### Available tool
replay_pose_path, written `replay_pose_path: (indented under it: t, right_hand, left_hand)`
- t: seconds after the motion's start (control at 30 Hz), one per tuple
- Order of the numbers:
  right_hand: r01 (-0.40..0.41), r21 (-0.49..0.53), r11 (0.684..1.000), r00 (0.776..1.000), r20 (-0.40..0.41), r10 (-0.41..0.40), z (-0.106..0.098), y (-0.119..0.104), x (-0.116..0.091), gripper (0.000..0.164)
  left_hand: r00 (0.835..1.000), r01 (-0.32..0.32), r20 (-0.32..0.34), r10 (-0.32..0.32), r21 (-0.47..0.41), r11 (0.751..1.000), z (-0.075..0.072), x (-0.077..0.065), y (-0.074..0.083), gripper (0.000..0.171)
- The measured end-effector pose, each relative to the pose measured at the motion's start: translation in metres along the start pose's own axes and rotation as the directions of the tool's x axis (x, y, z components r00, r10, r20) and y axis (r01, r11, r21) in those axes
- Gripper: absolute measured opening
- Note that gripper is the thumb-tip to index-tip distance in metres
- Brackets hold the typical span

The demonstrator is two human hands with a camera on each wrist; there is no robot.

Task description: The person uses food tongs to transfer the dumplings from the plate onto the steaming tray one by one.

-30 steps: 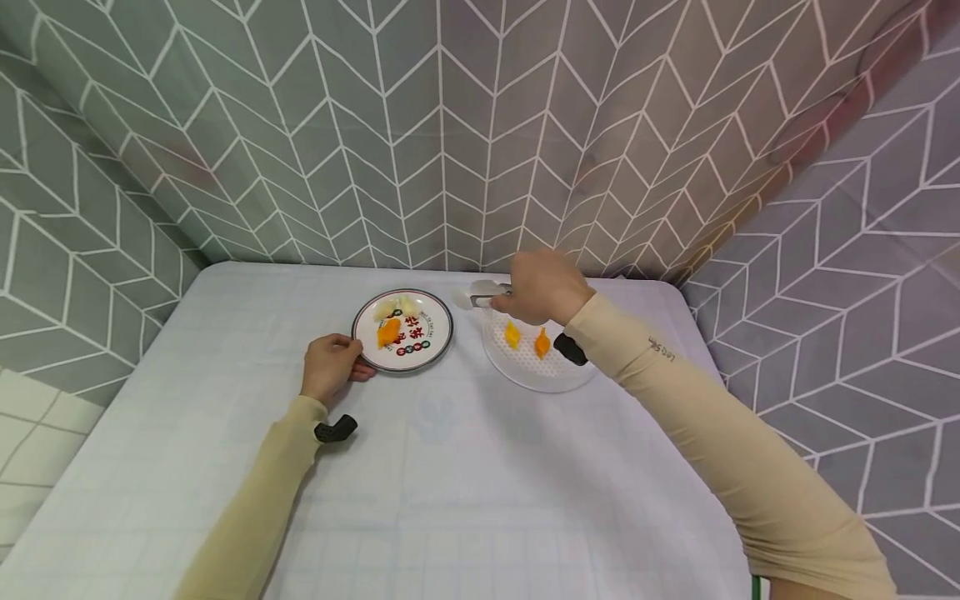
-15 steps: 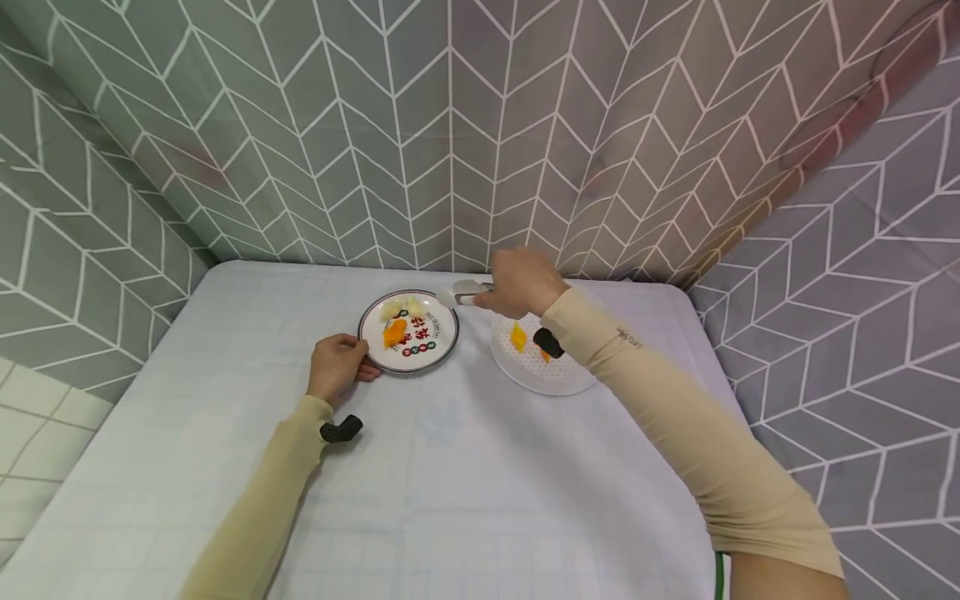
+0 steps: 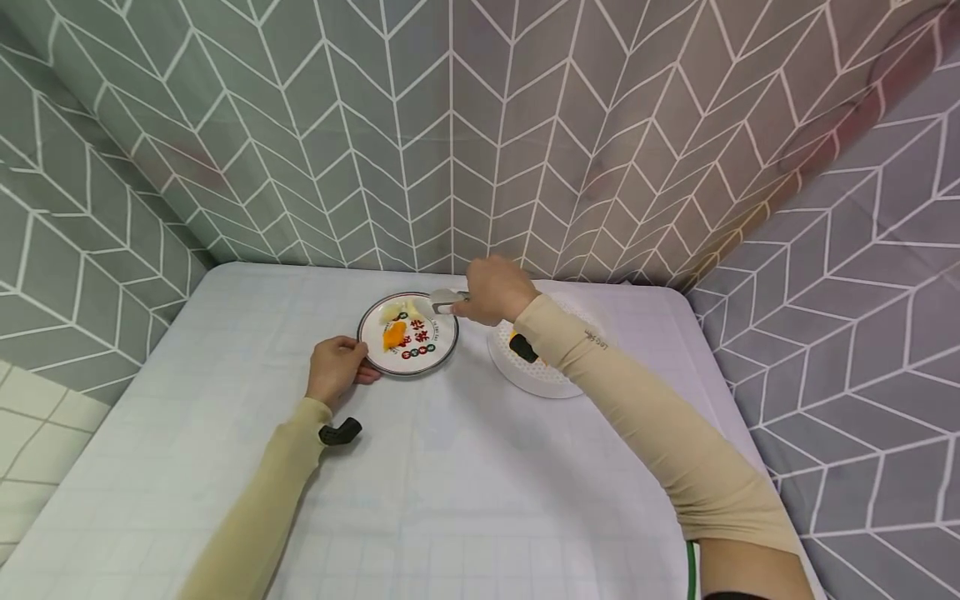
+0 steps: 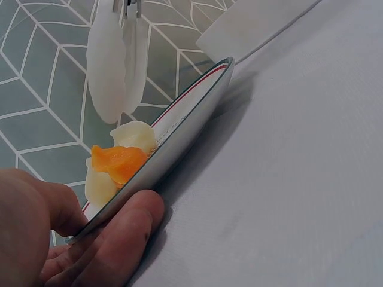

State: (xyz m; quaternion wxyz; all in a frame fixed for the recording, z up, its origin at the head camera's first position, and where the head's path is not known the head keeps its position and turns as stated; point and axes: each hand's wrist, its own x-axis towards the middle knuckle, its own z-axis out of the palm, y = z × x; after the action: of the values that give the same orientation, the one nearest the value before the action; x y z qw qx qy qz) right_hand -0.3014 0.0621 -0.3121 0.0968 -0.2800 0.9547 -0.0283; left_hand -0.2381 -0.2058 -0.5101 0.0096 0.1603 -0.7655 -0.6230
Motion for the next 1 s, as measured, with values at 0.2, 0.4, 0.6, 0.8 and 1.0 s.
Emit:
replay_pose_path:
  t: [0.2, 0.4, 0.6, 0.8, 1.0]
  right_hand:
    - [-0.018, 0.004, 1.000, 1.000, -0.012, 0.018, 0.005, -0.005, 0.006, 0.054]
    - [-0.035, 0.042, 0.998, 0.999, -0.010, 0.036, 0.010, -0.007, 0.012, 0.050]
    - [-0.034, 0.022, 0.999, 0.999, -0.010, 0.035, 0.013, -0.008, 0.017, 0.050]
    - [-0.030, 0.022, 0.999, 1.000, 0.004, 0.030, 0.018, -0.009, 0.019, 0.052]
    - [-0.015, 0.059, 0.998, 1.000, -0.001, 0.015, 0.022, -0.009, 0.021, 0.057]
  left_hand:
    - [1.000, -0.013, 0.002, 0.013, -0.008, 1.000, 0.001, 0.000, 0.002, 0.026]
    - [1.000, -0.003, -0.005, 0.003, 0.002, 1.000, 0.002, 0.000, 0.004, 0.026]
    - [1.000, 0.008, -0.008, -0.008, 0.005, 1.000, 0.002, 0.000, 0.004, 0.025]
    - [1.000, 0.007, -0.010, -0.007, -0.005, 1.000, 0.002, 0.000, 0.002, 0.026]
    - [1.000, -0.002, -0.008, 0.002, 0.002, 1.000, 0.001, -0.002, 0.001, 0.026]
